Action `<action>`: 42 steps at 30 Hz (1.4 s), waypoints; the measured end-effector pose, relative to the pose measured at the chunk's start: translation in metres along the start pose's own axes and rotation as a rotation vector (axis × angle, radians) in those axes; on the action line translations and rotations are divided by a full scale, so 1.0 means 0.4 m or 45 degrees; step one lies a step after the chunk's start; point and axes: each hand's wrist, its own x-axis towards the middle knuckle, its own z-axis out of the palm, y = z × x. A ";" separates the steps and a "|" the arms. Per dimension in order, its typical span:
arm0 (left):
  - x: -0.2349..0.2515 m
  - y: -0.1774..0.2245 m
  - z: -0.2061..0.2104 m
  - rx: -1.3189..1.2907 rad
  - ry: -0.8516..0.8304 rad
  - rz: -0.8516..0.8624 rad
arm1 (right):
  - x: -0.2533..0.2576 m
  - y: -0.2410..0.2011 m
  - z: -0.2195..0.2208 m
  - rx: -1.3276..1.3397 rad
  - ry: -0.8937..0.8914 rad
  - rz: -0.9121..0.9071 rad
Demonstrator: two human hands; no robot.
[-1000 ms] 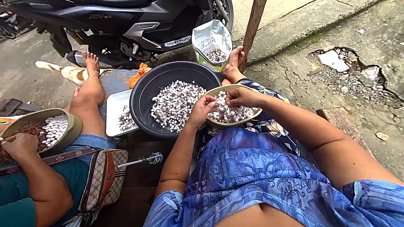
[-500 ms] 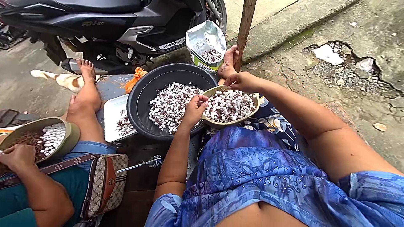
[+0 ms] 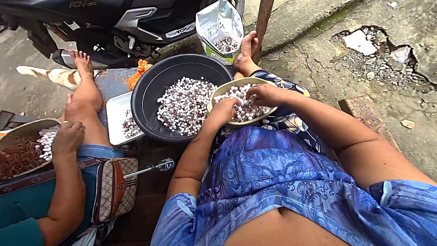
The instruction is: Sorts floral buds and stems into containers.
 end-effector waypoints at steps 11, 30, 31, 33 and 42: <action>-0.031 -0.003 -0.048 -0.402 0.514 -0.102 | -0.007 -0.034 -0.051 0.306 0.336 0.098; -0.027 0.009 -0.007 -1.347 0.573 -0.129 | 0.002 -0.070 -0.018 0.845 0.611 0.034; -0.028 0.011 -0.007 -1.396 0.589 -0.153 | 0.002 -0.069 -0.018 0.847 0.610 0.052; -0.029 0.011 -0.010 -1.501 0.602 -0.173 | 0.004 -0.066 -0.020 0.840 0.585 0.079; -0.040 -0.015 -0.009 -1.584 0.717 -0.122 | -0.005 -0.040 -0.024 0.944 0.540 0.088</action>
